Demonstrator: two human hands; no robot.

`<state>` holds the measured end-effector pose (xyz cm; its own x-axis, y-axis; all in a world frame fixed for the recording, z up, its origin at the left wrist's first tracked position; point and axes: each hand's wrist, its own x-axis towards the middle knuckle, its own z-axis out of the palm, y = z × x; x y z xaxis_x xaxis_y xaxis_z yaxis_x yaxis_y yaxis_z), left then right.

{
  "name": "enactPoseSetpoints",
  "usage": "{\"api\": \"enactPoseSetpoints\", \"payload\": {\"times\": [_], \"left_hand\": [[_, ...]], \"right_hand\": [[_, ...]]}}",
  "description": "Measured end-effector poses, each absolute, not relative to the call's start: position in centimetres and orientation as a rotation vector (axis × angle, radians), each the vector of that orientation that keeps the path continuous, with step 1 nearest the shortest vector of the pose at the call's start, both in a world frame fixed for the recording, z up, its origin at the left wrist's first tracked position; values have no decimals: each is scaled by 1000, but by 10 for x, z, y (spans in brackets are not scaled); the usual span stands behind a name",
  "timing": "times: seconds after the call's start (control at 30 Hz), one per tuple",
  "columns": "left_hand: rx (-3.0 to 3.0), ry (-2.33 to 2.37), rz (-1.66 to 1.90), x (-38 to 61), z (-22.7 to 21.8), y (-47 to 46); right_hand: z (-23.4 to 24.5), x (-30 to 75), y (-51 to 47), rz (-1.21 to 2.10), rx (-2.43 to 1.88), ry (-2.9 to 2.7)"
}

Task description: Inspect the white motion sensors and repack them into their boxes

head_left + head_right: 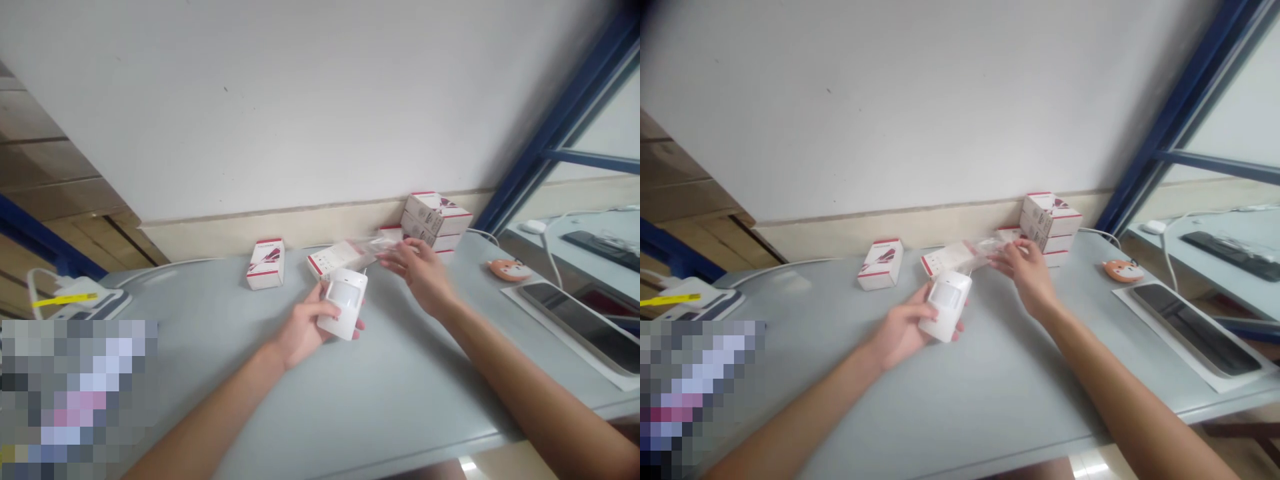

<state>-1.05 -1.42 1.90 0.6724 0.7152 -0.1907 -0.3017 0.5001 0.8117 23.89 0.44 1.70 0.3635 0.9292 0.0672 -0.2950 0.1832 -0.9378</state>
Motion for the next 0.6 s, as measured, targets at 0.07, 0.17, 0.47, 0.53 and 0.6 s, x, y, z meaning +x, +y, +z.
{"api": "enactPoseSetpoints", "payload": {"times": [0.07, 0.17, 0.47, 0.53, 0.6], "left_hand": [[779, 506, 663, -9, 22, -15], [719, 499, 677, -6, 24, -16], [633, 476, 762, 1, 26, -23], [614, 460, 785, 4, 26, -27], [596, 456, 797, 8, 26, -30]], "right_hand": [[11, 230, 4, 1104, -991, -813], [5, 230, 5, 1086, -1043, -850], [19, 216, -14, 992, -1086, -1252], [21, 210, -18, 1186, -1085, -1208], [22, 208, -21, 1348, -1081, -1148]]}}
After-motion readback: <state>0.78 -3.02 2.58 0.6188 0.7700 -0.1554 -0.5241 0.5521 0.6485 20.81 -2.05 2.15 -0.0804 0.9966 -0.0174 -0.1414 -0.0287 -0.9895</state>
